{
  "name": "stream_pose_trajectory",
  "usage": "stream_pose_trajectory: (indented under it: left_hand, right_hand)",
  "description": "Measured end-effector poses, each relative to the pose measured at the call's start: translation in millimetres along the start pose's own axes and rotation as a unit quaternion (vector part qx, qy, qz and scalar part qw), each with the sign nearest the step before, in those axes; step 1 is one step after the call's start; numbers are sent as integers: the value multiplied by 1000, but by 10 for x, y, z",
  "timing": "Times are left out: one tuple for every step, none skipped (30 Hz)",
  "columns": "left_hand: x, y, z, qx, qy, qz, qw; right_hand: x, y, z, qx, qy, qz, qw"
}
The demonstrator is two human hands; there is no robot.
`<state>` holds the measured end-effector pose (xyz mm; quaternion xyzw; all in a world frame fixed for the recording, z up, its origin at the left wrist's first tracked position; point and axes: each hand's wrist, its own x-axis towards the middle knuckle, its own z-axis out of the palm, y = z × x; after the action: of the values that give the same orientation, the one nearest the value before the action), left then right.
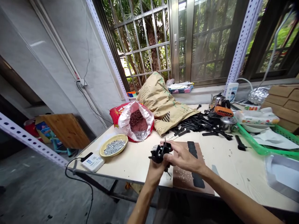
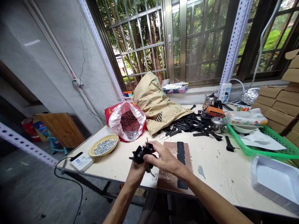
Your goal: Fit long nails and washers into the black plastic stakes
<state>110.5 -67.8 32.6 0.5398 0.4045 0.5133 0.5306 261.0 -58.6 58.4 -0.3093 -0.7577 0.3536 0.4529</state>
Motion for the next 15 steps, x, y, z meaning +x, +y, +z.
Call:
stream_pose_trajectory:
  left_hand:
    - [11, -2, 22, -2, -14, -11, 1000]
    - [38, -2, 38, -10, -31, -20, 999]
    - [86, -2, 48, -19, -46, -28, 998]
    - [161, -4, 52, -17, -58, -34, 998]
    - [264, -12, 50, 7, -58, -30, 998]
    - [394, -28, 44, 46, -45, -20, 998]
    - [546, -53, 39, 118, -19, -6, 993]
    - [713, -87, 37, 216, 18, 23, 976]
    - [888, -132, 43, 254, 25, 36, 966]
    - [1063, -186, 60, 280, 23, 48, 959]
    - [1229, -249, 88, 305, 15, 61, 950]
    - [1382, -319, 129, 324, 1, 73, 943]
    - [1517, -396, 178, 343, -13, 83, 935]
    - [1633, -477, 232, 361, -27, 93, 927]
    - [1731, -558, 285, 377, -41, 101, 920]
  right_hand:
    - [-3, 19, -11, 28, 8, 17, 999]
    - [-9, 40, -40, 57, 25, 36, 997]
    - [-19, 61, -90, 78, 55, 54, 994]
    - [-33, 79, -159, 86, 97, 67, 989]
    - [-52, 92, -243, 79, 147, 72, 983]
    - [-79, 100, -335, 60, 194, 73, 976]
    - [-112, 103, -429, 37, 229, 73, 970]
    - [-153, 103, -517, 18, 252, 77, 965]
    - [-201, 104, -592, 8, 262, 88, 961]
    - [-255, 108, -649, 8, 263, 106, 959]
    - [-312, 120, -688, 13, 263, 126, 956]
    - [-369, 140, -708, 22, 265, 146, 953]
    - [-424, 170, -714, 33, 269, 163, 949]
    - [-475, 208, -711, 42, 271, 176, 946]
    - [-520, 252, -703, 48, 271, 182, 944]
